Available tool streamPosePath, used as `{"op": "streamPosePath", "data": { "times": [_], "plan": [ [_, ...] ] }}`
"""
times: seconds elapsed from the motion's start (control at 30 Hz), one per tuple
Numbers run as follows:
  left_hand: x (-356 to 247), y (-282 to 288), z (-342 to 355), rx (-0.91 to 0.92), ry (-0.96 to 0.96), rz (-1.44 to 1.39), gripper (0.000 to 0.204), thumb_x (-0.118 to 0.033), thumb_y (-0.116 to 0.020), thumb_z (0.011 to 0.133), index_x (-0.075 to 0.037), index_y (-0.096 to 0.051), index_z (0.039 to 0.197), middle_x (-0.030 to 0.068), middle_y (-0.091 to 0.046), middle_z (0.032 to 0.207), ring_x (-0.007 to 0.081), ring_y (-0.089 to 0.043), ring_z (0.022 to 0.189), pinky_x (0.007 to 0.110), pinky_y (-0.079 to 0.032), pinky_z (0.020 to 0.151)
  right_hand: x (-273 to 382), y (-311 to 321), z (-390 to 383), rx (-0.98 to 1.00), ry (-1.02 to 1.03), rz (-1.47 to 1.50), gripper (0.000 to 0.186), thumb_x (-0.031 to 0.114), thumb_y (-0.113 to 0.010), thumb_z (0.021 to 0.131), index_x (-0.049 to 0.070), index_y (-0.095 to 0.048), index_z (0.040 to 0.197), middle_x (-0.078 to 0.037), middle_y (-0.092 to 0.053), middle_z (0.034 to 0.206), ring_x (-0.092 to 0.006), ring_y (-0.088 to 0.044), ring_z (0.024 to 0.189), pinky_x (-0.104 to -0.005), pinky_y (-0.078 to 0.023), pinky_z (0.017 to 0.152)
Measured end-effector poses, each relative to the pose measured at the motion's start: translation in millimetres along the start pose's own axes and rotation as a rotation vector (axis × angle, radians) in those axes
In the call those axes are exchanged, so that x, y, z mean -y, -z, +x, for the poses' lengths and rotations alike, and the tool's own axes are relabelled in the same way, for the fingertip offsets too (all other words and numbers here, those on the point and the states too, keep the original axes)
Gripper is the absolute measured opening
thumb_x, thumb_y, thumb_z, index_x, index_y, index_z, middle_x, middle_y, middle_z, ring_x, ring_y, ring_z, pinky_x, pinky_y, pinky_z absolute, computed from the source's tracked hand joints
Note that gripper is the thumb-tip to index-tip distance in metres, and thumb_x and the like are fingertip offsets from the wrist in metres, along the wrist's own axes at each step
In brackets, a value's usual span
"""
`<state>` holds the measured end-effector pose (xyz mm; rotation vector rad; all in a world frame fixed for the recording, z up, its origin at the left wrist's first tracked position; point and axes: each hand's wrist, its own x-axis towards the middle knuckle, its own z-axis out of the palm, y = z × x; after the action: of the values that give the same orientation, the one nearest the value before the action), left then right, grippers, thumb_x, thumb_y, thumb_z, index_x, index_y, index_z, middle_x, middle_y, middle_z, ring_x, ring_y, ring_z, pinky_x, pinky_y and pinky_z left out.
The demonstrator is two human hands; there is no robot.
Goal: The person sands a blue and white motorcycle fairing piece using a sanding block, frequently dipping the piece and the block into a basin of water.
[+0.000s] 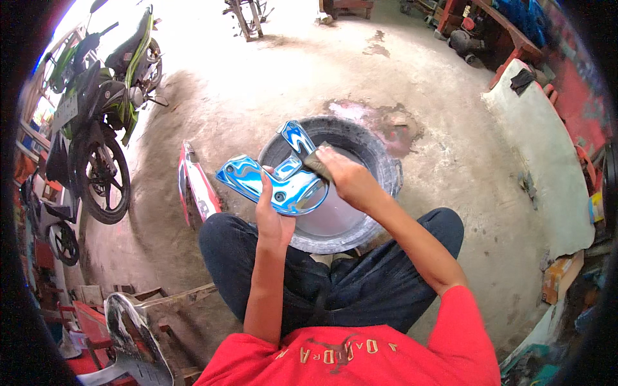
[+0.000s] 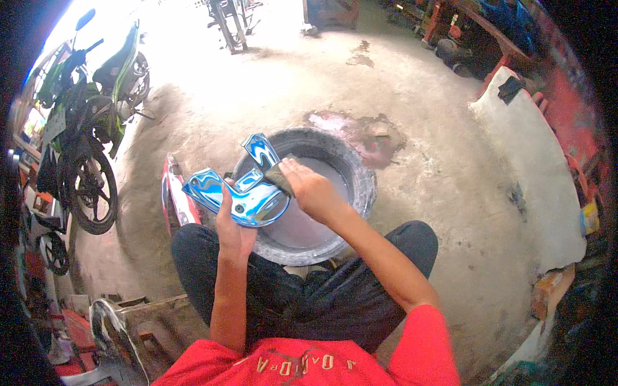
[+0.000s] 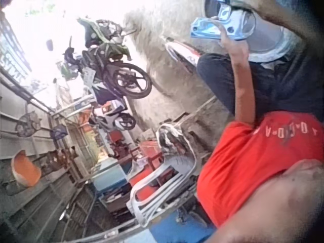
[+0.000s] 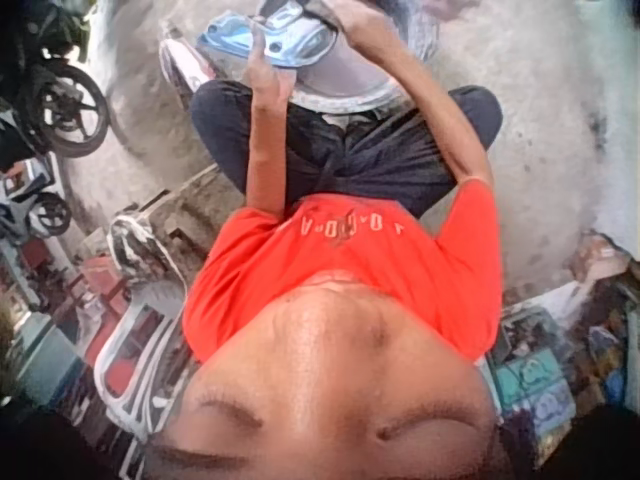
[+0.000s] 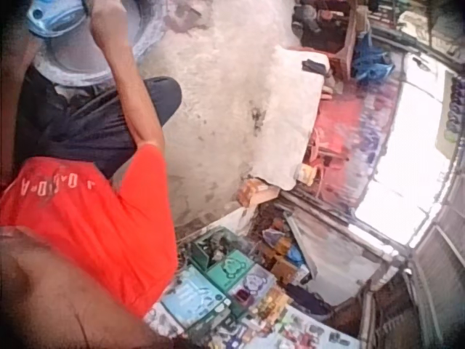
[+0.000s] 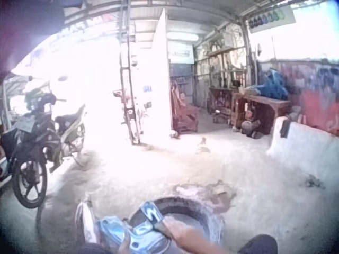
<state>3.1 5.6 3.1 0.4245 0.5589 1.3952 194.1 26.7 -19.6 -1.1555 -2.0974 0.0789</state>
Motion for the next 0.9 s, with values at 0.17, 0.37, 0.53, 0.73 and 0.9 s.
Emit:
{"op": "streamPosePath", "data": {
  "times": [0.17,0.37,0.53,0.73,0.9],
  "plan": [
    [-7,13,-1,0.002,-0.008,0.066,0.025,-0.036,-0.051,0.107,-0.017,-0.054,0.123,0.0092,-0.064,0.125,0.0232,-0.062,0.118,0.043,-0.049,0.101,49,0,-8,0.03,0.271,0.091,0.046,0.0,-0.054,0.089,-0.004,-0.057,0.135,-0.024,-0.061,0.135,-0.0363,-0.06,0.127,-0.0424,-0.049,0.108],
    [-6,4,2,0.018,0.02,-0.027,0.025,-0.036,-0.052,0.107,-0.017,-0.055,0.123,0.0103,-0.064,0.125,0.0256,-0.063,0.117,0.044,-0.049,0.102,23,1,-3,0.02,0.162,-0.006,0.048,-0.003,-0.055,0.087,-0.003,-0.057,0.135,-0.023,-0.062,0.134,-0.0345,-0.062,0.124,-0.0419,-0.05,0.106],
    [-6,11,0,0.092,-0.007,-0.01,0.025,-0.034,-0.051,0.107,-0.016,-0.055,0.124,0.012,-0.063,0.127,0.0293,-0.063,0.118,0.047,-0.05,0.102,14,8,-1,0.051,0.134,-0.031,0.046,0.001,-0.053,0.089,0.004,-0.061,0.134,-0.021,-0.062,0.136,-0.0331,-0.061,0.126,-0.0404,-0.051,0.104],
    [-15,-4,-5,0.069,0.054,-0.083,0.024,-0.032,-0.053,0.106,-0.014,-0.057,0.121,0.0117,-0.064,0.124,0.0308,-0.064,0.118,0.05,-0.055,0.096,-63,33,12,-0.094,-0.67,0.322,0.025,0.019,-0.058,0.101,0.002,-0.067,0.116,-0.014,-0.072,0.097,-0.0249,-0.07,0.089,-0.0354,-0.055,0.08],
    [-19,0,-3,0.114,0.108,-0.039,0.024,-0.027,-0.055,0.105,-0.01,-0.06,0.121,0.0151,-0.065,0.123,0.0328,-0.064,0.117,0.05,-0.054,0.097,-30,23,19,-0.221,-1.029,1.373,0.033,0.033,-0.069,0.099,0.003,-0.068,0.111,-0.002,-0.071,0.096,-0.0135,-0.067,0.077,-0.0311,-0.054,0.069]
  ]
}}
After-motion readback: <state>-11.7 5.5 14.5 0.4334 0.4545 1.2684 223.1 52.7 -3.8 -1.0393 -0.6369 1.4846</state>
